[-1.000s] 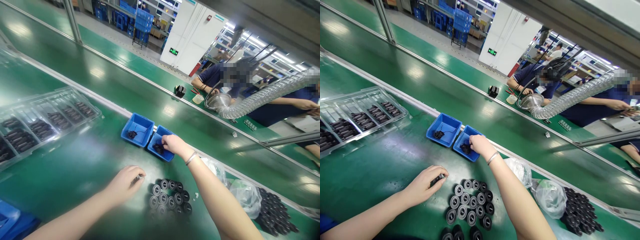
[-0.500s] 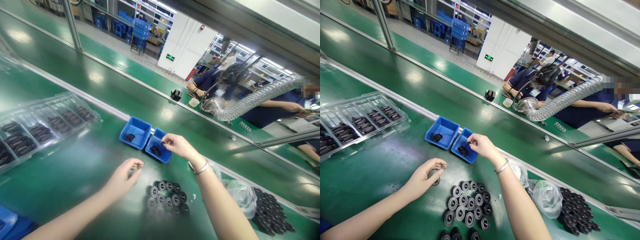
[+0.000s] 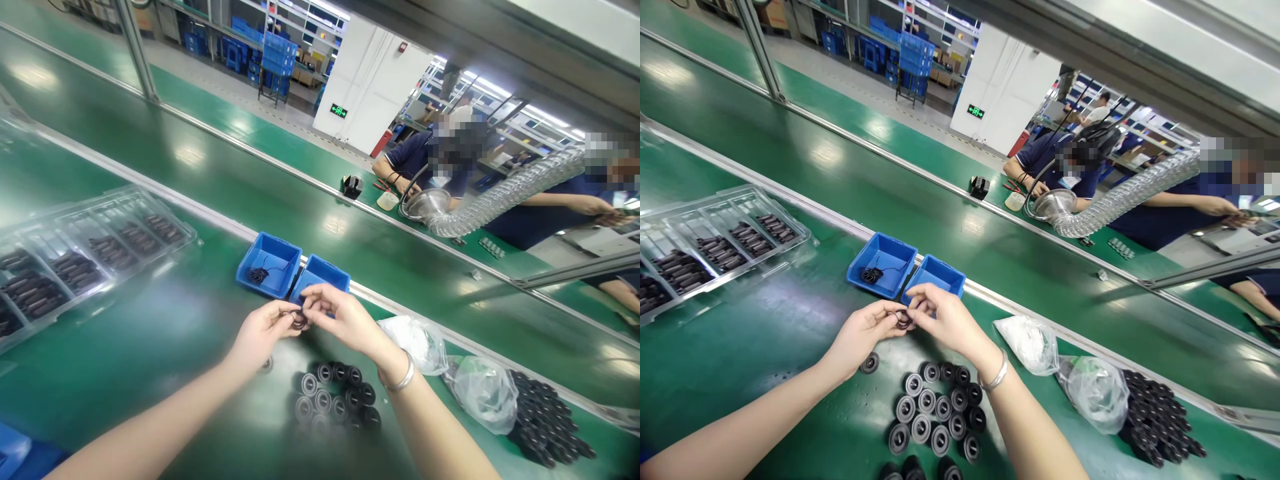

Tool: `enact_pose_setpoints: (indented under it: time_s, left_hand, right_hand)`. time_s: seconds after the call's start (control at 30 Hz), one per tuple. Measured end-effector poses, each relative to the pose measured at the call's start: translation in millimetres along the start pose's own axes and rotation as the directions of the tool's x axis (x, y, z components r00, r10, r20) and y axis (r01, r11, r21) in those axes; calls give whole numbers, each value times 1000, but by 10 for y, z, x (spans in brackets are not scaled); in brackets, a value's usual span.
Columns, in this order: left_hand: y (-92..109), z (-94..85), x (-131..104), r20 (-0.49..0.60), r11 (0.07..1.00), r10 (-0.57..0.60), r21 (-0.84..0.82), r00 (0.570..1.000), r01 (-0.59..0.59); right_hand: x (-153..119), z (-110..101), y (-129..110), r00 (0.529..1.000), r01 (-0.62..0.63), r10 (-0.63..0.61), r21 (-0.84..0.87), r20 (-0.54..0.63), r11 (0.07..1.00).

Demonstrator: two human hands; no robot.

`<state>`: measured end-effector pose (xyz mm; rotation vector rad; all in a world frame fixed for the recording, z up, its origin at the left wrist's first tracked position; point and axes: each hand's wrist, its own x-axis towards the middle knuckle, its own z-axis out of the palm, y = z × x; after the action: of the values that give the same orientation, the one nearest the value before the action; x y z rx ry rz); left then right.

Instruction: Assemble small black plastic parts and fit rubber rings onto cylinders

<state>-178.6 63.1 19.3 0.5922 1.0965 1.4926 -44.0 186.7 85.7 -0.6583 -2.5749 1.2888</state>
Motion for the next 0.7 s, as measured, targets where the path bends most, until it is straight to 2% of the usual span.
enact_pose_setpoints:
  time_s: [0.07,0.13,0.23,0.33,0.47,0.6,0.7]
  left_hand:
    - [-13,-61,8,-17,999,-39,-14,999,39]
    - [-18,-113,23,-26,998,-65,-13,998,64]
    - [-13,-159,48,-33,997,-77,3,996,77]
    - [-1,-182,67,-38,996,-74,46,997,76]
    - [2,-216,78,-41,988,-55,144,998,61]
    - [-13,-242,72,-17,973,-8,229,1000,12]
    - [-20,-239,60,-4,957,26,288,1000,-24]
  right_hand:
    - [82,-72,136,992,-28,7,-154,-129,988]
    - [185,-132,256,989,-41,-10,-334,-149,942]
    - [338,-145,363,999,33,-9,-500,51,865]
    - [461,-93,392,978,52,87,-618,192,785]
    - [569,-63,404,962,37,152,-656,229,754]
    - [630,-123,452,960,50,131,-610,249,791]
    - [651,-197,503,971,33,104,-552,216,833]
